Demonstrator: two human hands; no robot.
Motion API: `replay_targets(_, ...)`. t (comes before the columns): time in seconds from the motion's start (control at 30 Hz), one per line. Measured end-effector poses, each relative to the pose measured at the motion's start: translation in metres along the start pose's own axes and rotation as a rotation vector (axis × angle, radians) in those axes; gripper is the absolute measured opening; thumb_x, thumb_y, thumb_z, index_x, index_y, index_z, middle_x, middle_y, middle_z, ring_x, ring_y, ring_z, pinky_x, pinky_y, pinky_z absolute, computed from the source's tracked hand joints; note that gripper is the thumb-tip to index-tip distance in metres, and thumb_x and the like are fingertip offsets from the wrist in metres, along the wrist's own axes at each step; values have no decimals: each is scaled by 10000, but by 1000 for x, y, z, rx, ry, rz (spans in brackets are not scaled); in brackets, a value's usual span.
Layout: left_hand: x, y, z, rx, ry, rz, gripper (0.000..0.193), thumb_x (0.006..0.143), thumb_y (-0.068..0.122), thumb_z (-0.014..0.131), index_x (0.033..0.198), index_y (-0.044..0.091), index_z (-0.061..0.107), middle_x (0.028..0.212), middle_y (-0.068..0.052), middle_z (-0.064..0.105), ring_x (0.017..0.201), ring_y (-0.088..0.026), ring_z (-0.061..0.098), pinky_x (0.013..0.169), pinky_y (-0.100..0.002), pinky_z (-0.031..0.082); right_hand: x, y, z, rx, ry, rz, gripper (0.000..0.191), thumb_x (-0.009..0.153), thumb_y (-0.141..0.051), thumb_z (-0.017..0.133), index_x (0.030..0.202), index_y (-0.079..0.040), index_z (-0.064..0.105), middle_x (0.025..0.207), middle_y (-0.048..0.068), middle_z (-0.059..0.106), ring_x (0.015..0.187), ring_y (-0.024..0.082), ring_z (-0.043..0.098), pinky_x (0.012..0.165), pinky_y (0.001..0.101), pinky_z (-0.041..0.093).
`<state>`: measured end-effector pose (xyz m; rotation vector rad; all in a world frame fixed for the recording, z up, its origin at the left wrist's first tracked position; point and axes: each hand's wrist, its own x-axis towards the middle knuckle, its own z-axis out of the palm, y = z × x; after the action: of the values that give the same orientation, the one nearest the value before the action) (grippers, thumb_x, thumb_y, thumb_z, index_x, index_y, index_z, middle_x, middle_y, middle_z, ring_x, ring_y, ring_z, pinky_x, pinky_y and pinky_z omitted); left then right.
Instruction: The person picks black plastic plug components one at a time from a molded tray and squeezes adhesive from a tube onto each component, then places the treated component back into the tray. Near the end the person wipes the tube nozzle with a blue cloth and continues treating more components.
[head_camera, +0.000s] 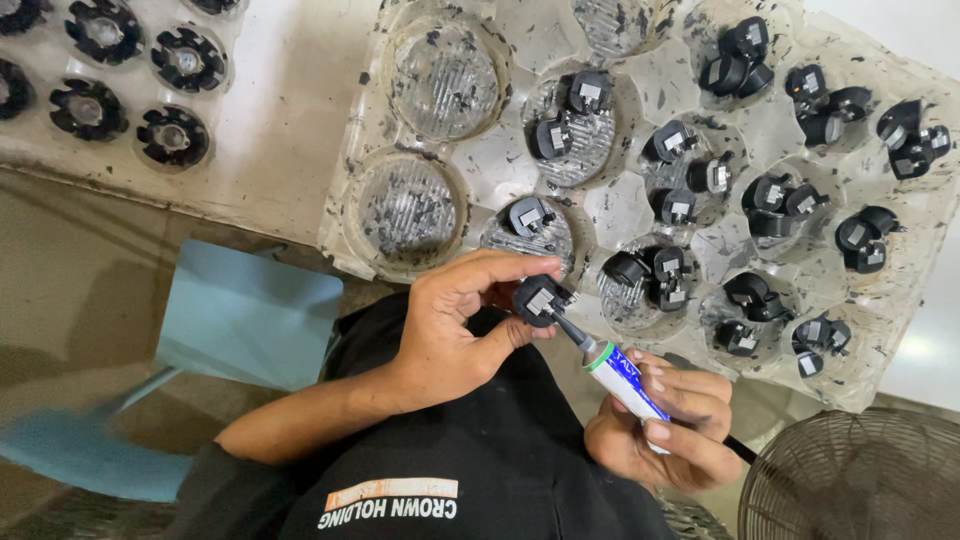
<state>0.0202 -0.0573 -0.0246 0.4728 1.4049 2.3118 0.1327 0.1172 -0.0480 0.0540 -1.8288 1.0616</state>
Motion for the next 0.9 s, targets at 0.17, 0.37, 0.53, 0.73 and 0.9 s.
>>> replay_targets(0.17, 0, -2, 0, 131, 34, 80, 468, 914, -154, 750, 1350, -15, 647, 1281, -111, 664, 1109, -162, 709, 945, -298, 639, 10, 7, -12, 3, -158, -111, 465, 760, 67, 777, 1046, -89, 446, 943, 142, 607, 905, 232, 642, 823, 452, 683)
replay_targets(0.37, 0, -3, -1, 75, 28, 69, 463, 919, -160, 734, 1348, -11, 646, 1284, -115, 664, 1111, -162, 712, 951, -301, 648, 3, 14, -9, 60, -83, -135, 464, 761, 53, 780, 1055, -85, 449, 938, 136, 606, 894, 230, 649, 819, 464, 686)
replay_targets(0.53, 0, -2, -2, 51, 22, 59, 463, 923, -159, 728, 1352, -9, 641, 1288, -114, 664, 1114, -161, 710, 954, -306, 655, 3, 13, -10, 59, -111, -133, 480, 769, 49, 786, 1066, -92, 436, 939, 131, 591, 897, 229, 648, 824, 466, 685)
replay_targets(0.73, -2, -6, -2, -4, 18, 47, 452, 948, -141, 721, 1369, -7, 628, 1305, -111, 662, 1121, -154, 703, 957, -312, 653, 0, 11, -8, 30, -75, -110, 479, 775, 70, 776, 1065, -99, 433, 932, 124, 587, 881, 228, 650, 819, 463, 689)
replay_targets(0.9, -6, -14, 0, -142, 20, -27, 450, 971, -112, 712, 1398, -10, 612, 1326, -112, 679, 1165, -144, 682, 976, -310, 633, -2, 4, -3, 26, -36, -54, 466, 808, 90, 770, 1075, -104, 441, 952, 120, 585, 894, 228, 649, 786, 435, 690)
